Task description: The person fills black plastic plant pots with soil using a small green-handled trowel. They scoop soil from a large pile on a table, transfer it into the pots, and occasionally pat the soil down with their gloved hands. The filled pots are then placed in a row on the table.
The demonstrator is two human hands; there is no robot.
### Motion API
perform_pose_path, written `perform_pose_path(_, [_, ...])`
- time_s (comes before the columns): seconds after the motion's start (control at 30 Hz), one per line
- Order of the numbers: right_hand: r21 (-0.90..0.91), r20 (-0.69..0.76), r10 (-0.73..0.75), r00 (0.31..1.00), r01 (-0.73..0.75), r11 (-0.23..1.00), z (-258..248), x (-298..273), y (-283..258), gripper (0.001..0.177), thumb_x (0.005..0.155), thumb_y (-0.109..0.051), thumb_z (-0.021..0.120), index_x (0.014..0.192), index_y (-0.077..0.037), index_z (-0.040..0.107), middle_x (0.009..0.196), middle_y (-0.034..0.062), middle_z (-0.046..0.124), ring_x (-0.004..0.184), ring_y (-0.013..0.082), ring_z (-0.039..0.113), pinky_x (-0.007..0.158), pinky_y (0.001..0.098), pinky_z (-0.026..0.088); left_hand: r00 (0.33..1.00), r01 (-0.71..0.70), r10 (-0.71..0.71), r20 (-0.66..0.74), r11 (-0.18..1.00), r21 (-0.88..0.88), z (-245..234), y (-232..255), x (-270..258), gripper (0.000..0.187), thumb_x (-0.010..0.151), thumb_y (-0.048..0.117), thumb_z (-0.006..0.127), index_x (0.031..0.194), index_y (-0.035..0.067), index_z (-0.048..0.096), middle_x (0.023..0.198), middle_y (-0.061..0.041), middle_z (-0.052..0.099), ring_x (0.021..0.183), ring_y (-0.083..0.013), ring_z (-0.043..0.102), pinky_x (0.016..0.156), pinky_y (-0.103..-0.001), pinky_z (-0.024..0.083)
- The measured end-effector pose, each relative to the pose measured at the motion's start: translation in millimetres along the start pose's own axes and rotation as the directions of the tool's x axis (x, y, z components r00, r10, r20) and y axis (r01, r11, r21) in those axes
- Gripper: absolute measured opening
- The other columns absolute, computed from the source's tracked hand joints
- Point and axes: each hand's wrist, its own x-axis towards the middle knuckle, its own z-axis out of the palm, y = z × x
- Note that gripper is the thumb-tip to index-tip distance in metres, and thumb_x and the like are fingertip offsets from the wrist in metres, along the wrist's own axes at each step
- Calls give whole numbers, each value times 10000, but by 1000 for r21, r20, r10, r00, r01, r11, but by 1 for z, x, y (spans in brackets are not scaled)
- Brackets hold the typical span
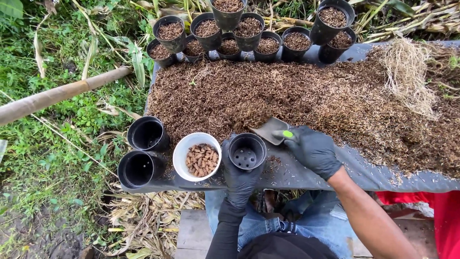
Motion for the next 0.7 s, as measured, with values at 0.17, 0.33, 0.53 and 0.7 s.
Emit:
perform_pose_path(0.17, [85,-58,43,997,-38,996,15,-18,32,367,935,-474,637,1209,-237,698,992,96,755,953,336,748,810,465,605,999,-5,6,54,1000,-20,-3,10,6,1095,572,101,1000,1491,63,405,1307,-264,662,1184,-471,656,969,-538,576])
perform_pose_path(0.33, [71,-86,53,995,-46,996,-10,-37,27,357,929,-473,646,1221,-272,686,1032,64,759,969,305,748,822,437,612,995,46,-44,89,999,-16,-4,16,9,1080,568,124,992,1484,87,423,1255,-244,694,1131,-457,685,923,-533,604])
perform_pose_path(0.53, [-1,-107,61,992,-62,998,0,-45,54,370,929,-481,648,1224,-265,704,1026,65,767,949,314,753,817,441,613,987,90,-87,136,996,-22,-4,24,10,1085,573,31,973,1493,87,400,1247,-255,685,1133,-456,687,928,-532,607])
perform_pose_path(0.7, [50,-84,61,995,-57,997,-10,-51,60,350,919,-444,670,1188,-229,728,1016,103,771,939,363,744,801,474,609,986,56,-50,157,998,-35,-1,10,6,1085,608,57,965,1506,80,358,1314,-249,637,1203,-438,662,1009,-514,573])
